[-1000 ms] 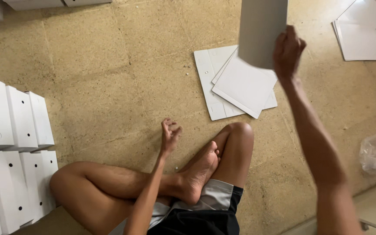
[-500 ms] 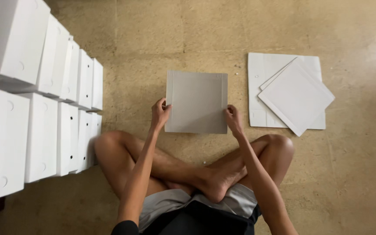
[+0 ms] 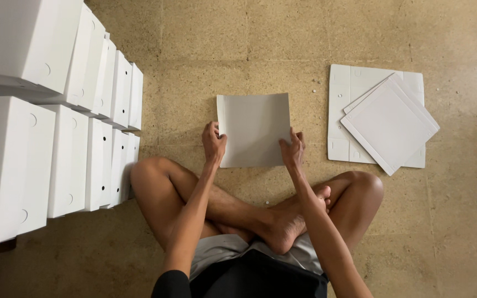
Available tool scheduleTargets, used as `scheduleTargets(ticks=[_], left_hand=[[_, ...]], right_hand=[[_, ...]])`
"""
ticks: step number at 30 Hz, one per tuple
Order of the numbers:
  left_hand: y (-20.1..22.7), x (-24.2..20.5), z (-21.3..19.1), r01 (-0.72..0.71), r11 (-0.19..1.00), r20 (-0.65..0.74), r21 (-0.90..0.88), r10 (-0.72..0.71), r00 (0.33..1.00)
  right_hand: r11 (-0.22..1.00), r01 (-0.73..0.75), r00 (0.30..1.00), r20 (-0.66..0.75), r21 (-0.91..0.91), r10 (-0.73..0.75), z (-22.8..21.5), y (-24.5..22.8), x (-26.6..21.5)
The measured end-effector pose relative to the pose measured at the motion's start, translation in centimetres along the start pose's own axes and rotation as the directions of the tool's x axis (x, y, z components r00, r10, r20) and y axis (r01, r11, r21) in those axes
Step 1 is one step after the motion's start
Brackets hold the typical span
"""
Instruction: The person sits on the floor and assembles white cardboard boxes by folding the flaps and securing them with small fasteners. They place a flat white sheet inside the assembled box and then stack it with other completed boxes.
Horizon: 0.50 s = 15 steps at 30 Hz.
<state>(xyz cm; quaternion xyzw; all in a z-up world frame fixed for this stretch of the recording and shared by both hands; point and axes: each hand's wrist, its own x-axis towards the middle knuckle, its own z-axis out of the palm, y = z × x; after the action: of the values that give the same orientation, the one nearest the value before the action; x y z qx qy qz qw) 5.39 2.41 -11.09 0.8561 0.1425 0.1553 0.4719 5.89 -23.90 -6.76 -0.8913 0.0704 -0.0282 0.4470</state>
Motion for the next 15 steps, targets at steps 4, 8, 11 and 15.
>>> scheduleTargets(ticks=[4, 8, 11, 15], left_hand=[[0.6, -0.5, 0.6, -0.136, 0.986, -0.099, -0.092, 0.127, 0.987], [2.6, -1.2, 0.5, -0.198, 0.968, -0.121, -0.156, 0.18, 0.976], [3.2, -1.6, 0.4, -0.249, 0.96, -0.097, -0.125, 0.238, 0.966], [3.3, -2.0, 0.9, -0.256, 0.964, -0.042, -0.078, 0.253, 0.966]], right_hand=[[0.996, 0.068, 0.997, -0.025, 0.058, -0.066, 2.0, 5.1, 0.7], [0.987, 0.156, 0.986, -0.065, 0.03, -0.154, 2.8, 4.9, 0.1], [0.981, 0.192, 0.98, -0.068, 0.038, -0.189, 2.8, 4.7, -0.1], [0.983, 0.181, 0.982, -0.051, -0.015, -0.182, 3.6, 6.0, 0.6]])
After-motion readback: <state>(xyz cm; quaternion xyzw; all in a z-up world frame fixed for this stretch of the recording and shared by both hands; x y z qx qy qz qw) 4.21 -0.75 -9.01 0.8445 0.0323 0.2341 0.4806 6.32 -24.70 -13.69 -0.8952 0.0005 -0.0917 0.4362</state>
